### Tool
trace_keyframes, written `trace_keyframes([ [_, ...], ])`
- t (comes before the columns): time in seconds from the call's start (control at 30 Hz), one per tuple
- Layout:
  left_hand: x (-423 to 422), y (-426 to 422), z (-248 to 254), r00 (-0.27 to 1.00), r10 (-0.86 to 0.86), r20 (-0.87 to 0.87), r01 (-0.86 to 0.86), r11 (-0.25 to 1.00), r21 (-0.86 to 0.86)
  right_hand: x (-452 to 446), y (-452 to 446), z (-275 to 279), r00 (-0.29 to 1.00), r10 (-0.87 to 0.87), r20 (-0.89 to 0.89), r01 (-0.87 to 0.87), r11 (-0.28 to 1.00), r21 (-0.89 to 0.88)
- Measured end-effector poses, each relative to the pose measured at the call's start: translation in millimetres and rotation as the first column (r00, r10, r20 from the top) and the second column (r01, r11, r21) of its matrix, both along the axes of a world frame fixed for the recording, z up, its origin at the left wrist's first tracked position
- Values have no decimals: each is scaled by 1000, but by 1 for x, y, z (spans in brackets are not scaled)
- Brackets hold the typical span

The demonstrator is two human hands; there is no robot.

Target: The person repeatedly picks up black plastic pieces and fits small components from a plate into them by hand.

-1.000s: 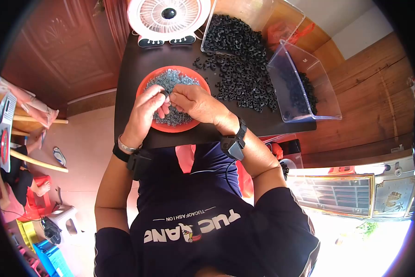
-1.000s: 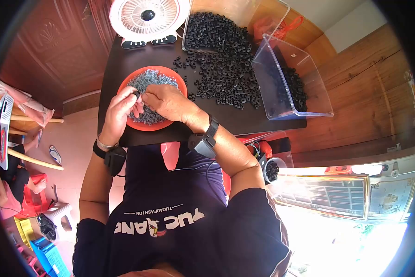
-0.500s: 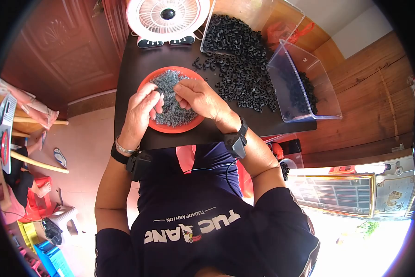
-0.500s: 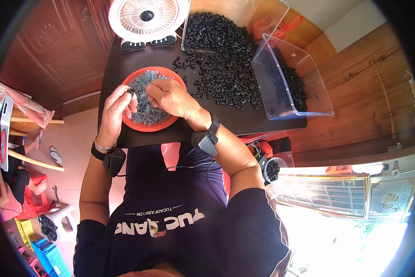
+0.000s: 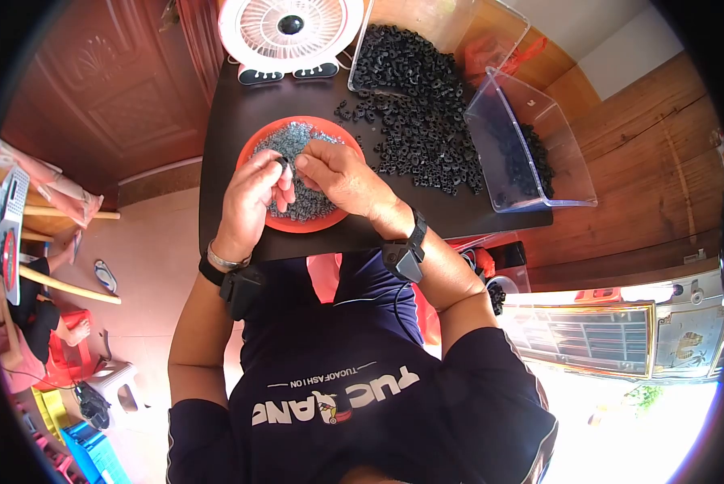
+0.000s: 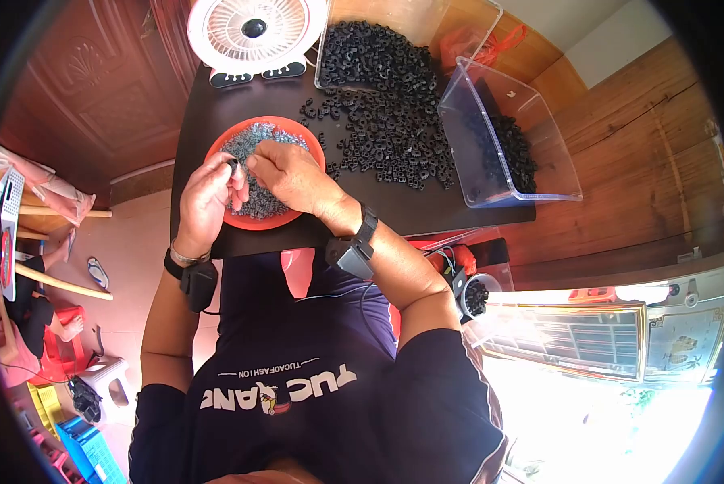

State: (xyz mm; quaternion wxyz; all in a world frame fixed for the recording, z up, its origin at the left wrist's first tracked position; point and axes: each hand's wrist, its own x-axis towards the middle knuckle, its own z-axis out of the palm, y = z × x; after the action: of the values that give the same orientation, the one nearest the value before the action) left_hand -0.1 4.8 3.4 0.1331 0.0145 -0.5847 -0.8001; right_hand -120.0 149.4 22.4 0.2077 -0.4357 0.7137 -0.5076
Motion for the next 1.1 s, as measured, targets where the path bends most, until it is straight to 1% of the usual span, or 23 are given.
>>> trace_keyframes([
  [0.07,0,1,0,1000,-8,-28,15,975,223,1,0,0,989,-38,-141,33,999,-42],
  [0.1,0,-3,-2,1000,1,-9,1,961,276,2,2,4,988,-41,-149,37,999,-29],
  [0.17,1,-4,0,1000,7,9,-9,957,290,5,5,13,985,-44,-167,44,999,-5],
  [0.3,1,-3,3,998,27,50,-39,962,271,1,3,3,998,-15,-55,13,999,-42],
  [0.47,1,-5,3,994,69,88,-77,992,99,0,6,8,1000,-18,16,20,997,-72],
  [0.57,2,-3,5,990,99,102,-94,994,-51,1,9,17,998,-66,-19,65,997,-37],
  [0.6,2,-3,6,988,112,106,-101,989,-106,2,10,18,995,-72,-67,68,996,-61],
  [0.7,4,-1,1,998,43,55,-26,962,-271,3,11,22,977,-80,-199,58,992,-115],
  [0.77,5,3,0,999,50,8,-45,944,-326,7,14,28,960,-59,-274,27,992,-121],
  [0.8,6,5,-1,998,53,-17,-55,934,-353,9,14,28,934,-65,-351,19,991,-133],
  [0.87,8,6,-2,998,62,-12,-62,923,-379,12,16,29,864,-80,-497,3,988,-155],
  [0.97,11,6,-1,998,54,-20,-57,905,-422,17,20,34,772,-66,-632,-43,987,-155],
  [1.07,15,8,0,998,54,-36,-65,887,-457,22,22,36,684,-57,-728,-55,990,-130],
  [1.1,16,9,0,998,50,-45,-66,878,-474,24,23,36,675,-45,-736,-66,990,-121],
])
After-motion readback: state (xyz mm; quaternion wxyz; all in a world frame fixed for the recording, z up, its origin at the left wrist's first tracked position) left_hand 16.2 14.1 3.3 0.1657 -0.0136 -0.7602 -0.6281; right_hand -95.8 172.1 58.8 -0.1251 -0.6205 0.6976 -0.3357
